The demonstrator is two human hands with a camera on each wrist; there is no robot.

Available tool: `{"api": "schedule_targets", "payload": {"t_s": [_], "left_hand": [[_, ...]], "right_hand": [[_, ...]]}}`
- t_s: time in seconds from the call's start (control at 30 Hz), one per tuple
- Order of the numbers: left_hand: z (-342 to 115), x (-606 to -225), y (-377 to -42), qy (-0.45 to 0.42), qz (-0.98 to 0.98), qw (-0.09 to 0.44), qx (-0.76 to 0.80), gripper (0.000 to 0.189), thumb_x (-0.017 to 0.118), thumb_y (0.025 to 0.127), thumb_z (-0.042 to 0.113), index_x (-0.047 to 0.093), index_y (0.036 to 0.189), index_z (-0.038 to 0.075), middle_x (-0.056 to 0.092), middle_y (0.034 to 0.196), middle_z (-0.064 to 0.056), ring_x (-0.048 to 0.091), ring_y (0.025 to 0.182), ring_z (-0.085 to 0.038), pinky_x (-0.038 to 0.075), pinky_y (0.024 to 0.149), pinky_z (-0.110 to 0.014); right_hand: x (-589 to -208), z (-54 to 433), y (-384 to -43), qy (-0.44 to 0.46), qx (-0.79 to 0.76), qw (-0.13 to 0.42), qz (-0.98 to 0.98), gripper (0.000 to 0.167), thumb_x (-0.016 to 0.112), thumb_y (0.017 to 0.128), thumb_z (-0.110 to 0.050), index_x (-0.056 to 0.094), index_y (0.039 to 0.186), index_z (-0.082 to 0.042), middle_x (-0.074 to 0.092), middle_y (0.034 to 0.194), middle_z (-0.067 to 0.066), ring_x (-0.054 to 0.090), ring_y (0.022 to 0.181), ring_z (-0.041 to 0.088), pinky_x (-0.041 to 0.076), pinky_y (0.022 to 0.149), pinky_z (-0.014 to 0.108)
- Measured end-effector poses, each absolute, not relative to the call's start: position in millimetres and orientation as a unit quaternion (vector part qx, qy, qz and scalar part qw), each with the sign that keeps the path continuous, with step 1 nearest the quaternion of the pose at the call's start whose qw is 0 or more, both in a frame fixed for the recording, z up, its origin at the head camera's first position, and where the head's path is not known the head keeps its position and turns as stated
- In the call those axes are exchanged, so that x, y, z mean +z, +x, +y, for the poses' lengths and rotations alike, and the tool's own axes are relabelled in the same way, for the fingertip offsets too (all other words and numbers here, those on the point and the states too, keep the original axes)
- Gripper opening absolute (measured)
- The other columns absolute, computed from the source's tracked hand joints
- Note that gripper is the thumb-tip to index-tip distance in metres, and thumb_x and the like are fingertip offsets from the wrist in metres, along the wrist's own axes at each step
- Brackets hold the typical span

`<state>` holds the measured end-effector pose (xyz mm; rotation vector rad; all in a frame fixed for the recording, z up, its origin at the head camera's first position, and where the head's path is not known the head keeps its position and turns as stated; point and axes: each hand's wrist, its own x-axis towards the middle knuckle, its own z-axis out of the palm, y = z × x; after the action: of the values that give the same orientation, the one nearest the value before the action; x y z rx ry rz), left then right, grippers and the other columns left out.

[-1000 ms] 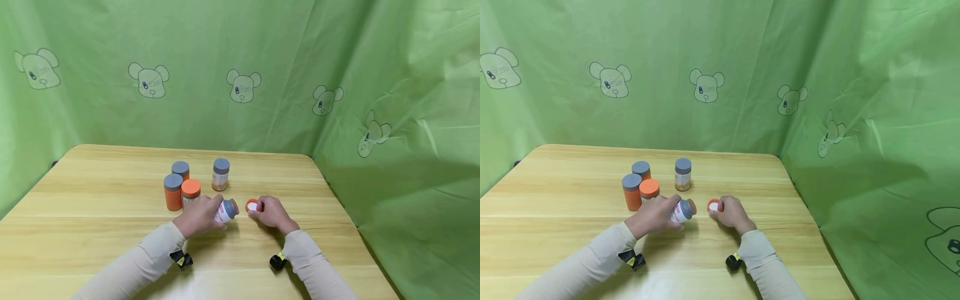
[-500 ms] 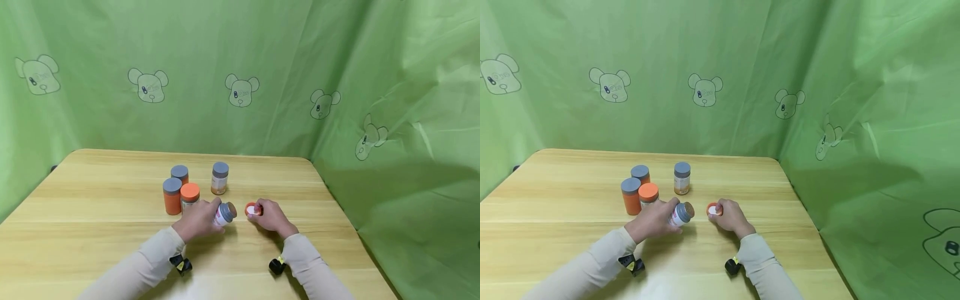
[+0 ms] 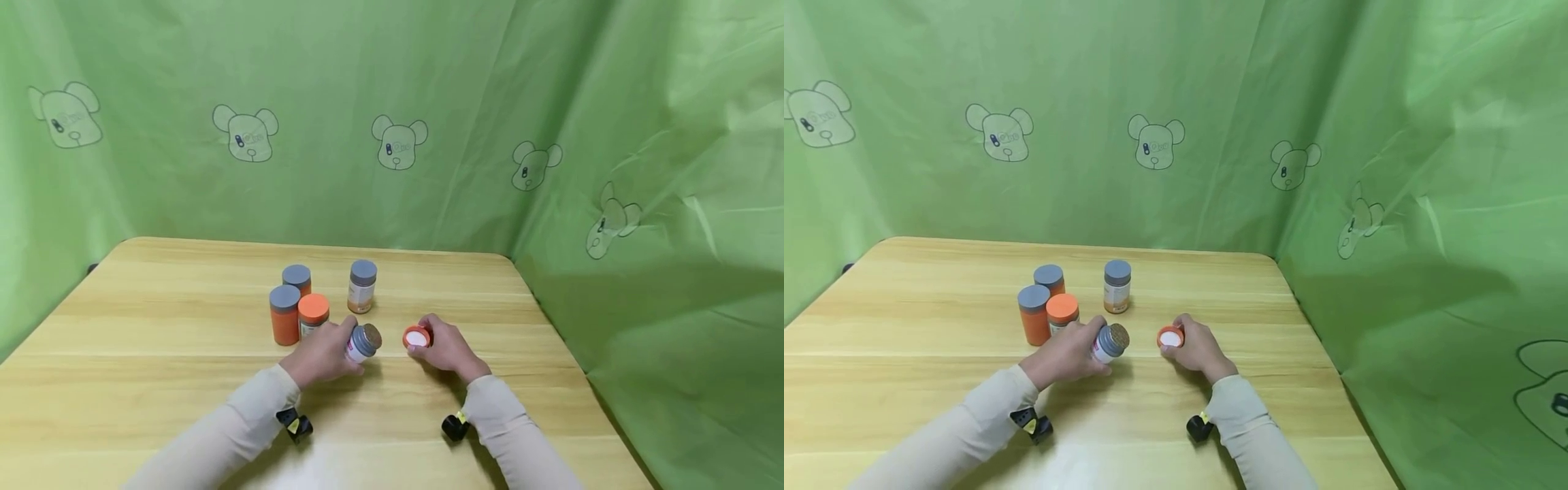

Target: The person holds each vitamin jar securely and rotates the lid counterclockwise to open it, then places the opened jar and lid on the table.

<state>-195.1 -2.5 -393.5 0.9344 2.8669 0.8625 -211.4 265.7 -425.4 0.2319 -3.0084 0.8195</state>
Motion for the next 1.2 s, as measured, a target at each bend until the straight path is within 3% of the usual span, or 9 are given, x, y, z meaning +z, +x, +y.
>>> {"api": "schedule_targets", "payload": {"t_s": [0.13, 0.27, 0.53, 0.93, 1.2], "left_hand": [[1, -394, -199, 0.305, 0.911, -0.007, 0.277, 0.063, 0.089, 0.067, 0.026, 0.051, 0.112, 0.004, 0.065, 0.089, -0.007, 0.063, 0.074, -0.017, 0.051, 0.064, -0.032], [5, -392, -201, 0.302, 0.909, -0.007, 0.287, 0.062, 0.089, 0.068, 0.024, 0.051, 0.113, 0.004, 0.066, 0.095, -0.01, 0.064, 0.083, -0.02, 0.052, 0.071, -0.033], [8, -390, -200, 0.277, 0.908, -0.01, 0.313, 0.087, 0.087, 0.069, 0.011, 0.039, 0.142, 0.007, 0.06, 0.116, -0.018, 0.062, 0.099, -0.027, 0.052, 0.082, -0.04], [21, -391, -205, 0.23, 0.931, -0.07, 0.275, 0.066, 0.086, 0.069, 0.003, 0.047, 0.122, 0.006, 0.055, 0.117, -0.024, 0.061, 0.099, -0.034, 0.054, 0.08, -0.043], [31, -390, -208, 0.251, 0.93, -0.205, 0.174, 0.033, 0.071, 0.084, 0.002, 0.053, 0.111, -0.003, 0.06, 0.103, -0.022, 0.062, 0.082, -0.03, 0.055, 0.067, -0.035]], "right_hand": [[-423, 269, -217, 0.063, 0.261, -0.01, -0.963, 0.062, 0.081, 0.079, -0.024, 0.053, 0.13, -0.003, 0.065, 0.105, 0.009, 0.06, 0.094, 0.021, 0.048, 0.086, 0.041], [-422, 269, -221, 0.064, 0.263, -0.016, -0.962, 0.059, 0.082, 0.078, -0.023, 0.057, 0.128, -0.003, 0.065, 0.109, 0.01, 0.059, 0.097, 0.022, 0.047, 0.088, 0.041], [-422, 264, -220, 0.053, 0.268, -0.024, -0.962, 0.051, 0.083, 0.078, -0.022, 0.062, 0.12, -0.003, 0.065, 0.108, 0.009, 0.059, 0.096, 0.022, 0.047, 0.087, 0.041], [-416, 263, -224, 0.047, 0.256, -0.051, -0.964, 0.045, 0.086, 0.074, -0.018, 0.066, 0.112, -0.004, 0.065, 0.095, 0.004, 0.058, 0.087, 0.019, 0.048, 0.083, 0.038], [-413, 264, -230, 0.05, 0.253, -0.058, -0.964, 0.044, 0.088, 0.071, -0.019, 0.067, 0.108, -0.004, 0.064, 0.092, 0.003, 0.056, 0.083, 0.018, 0.047, 0.08, 0.036]]}}
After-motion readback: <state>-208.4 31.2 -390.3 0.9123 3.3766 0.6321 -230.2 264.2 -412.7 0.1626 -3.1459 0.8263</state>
